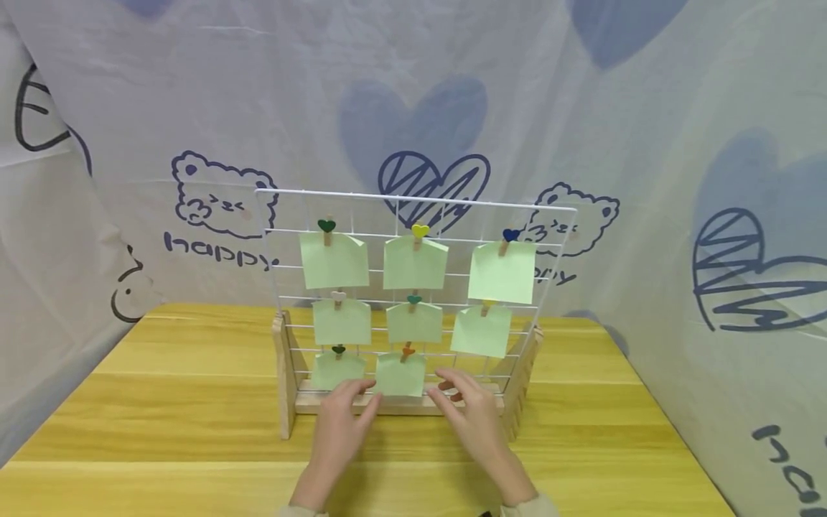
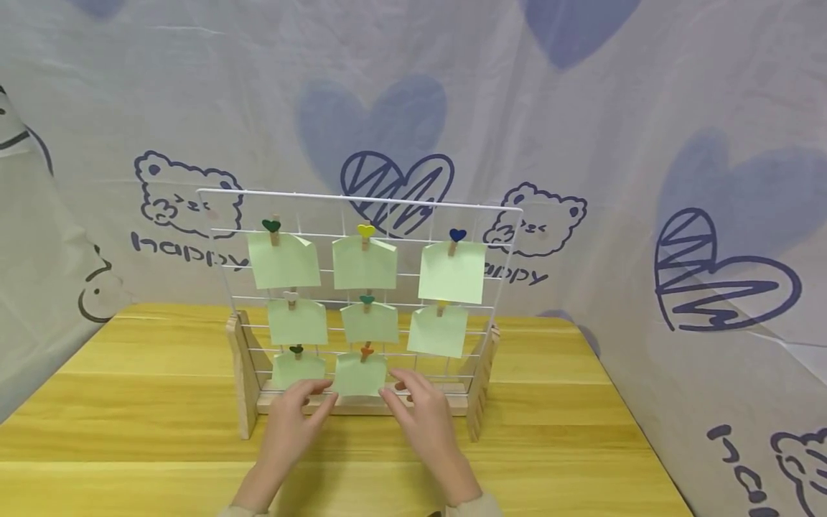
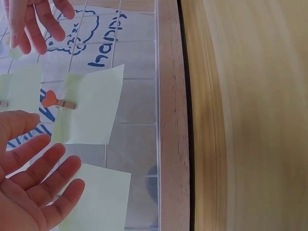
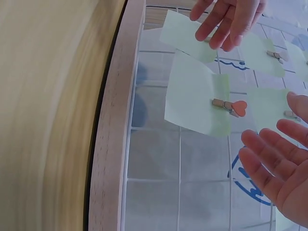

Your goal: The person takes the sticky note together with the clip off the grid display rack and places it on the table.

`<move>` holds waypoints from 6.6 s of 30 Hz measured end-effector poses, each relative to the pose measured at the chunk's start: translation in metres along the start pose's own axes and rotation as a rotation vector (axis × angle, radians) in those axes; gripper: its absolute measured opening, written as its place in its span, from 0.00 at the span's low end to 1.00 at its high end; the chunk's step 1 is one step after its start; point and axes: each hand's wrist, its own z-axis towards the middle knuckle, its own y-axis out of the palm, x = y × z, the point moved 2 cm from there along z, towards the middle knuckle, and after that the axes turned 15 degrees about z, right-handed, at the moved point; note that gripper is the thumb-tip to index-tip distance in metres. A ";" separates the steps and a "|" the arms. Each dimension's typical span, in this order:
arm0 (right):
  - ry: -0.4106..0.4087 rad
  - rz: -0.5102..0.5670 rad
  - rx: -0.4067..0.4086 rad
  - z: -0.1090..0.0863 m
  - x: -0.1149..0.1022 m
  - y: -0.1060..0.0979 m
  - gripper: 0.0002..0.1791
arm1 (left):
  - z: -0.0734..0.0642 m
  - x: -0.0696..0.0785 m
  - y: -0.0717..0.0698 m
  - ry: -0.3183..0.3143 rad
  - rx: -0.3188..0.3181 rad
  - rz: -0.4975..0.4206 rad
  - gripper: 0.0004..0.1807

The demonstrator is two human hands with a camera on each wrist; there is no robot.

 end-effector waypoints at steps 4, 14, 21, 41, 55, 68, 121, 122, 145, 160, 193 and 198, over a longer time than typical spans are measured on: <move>0.014 0.024 0.010 0.006 0.002 0.004 0.14 | 0.004 -0.001 0.003 -0.009 0.012 -0.016 0.09; 0.035 0.010 -0.003 0.019 0.002 0.010 0.14 | 0.010 -0.001 0.008 -0.035 0.036 -0.024 0.08; 0.033 -0.035 -0.041 0.029 0.004 0.015 0.13 | 0.014 -0.002 0.009 -0.047 0.052 -0.032 0.08; 0.025 -0.153 -0.118 0.045 0.008 0.022 0.14 | 0.021 -0.005 0.014 -0.063 0.027 -0.079 0.05; 0.021 -0.219 -0.140 0.048 0.011 0.023 0.12 | 0.023 -0.005 0.018 -0.077 0.030 -0.122 0.04; 0.006 -0.255 -0.141 0.052 0.013 0.027 0.11 | 0.026 -0.005 0.020 -0.101 -0.008 -0.165 0.06; -0.074 -0.297 -0.060 0.055 0.013 0.036 0.07 | 0.025 -0.007 0.026 -0.166 -0.092 -0.265 0.14; -0.082 -0.293 -0.055 0.055 0.014 0.036 0.07 | 0.025 -0.007 0.026 -0.167 -0.090 -0.266 0.14; -0.214 -0.220 -0.018 0.049 0.016 0.035 0.08 | 0.025 -0.006 0.025 -0.166 -0.066 -0.262 0.14; -0.266 -0.170 0.023 0.037 0.011 0.029 0.10 | 0.023 -0.005 0.019 -0.168 -0.085 -0.243 0.14; 0.343 0.399 -0.023 0.018 0.006 -0.004 0.09 | 0.014 0.009 0.013 -0.130 -0.125 -0.250 0.14; 0.326 0.451 -0.019 0.014 0.007 -0.008 0.09 | 0.012 0.013 0.014 -0.110 -0.125 -0.258 0.14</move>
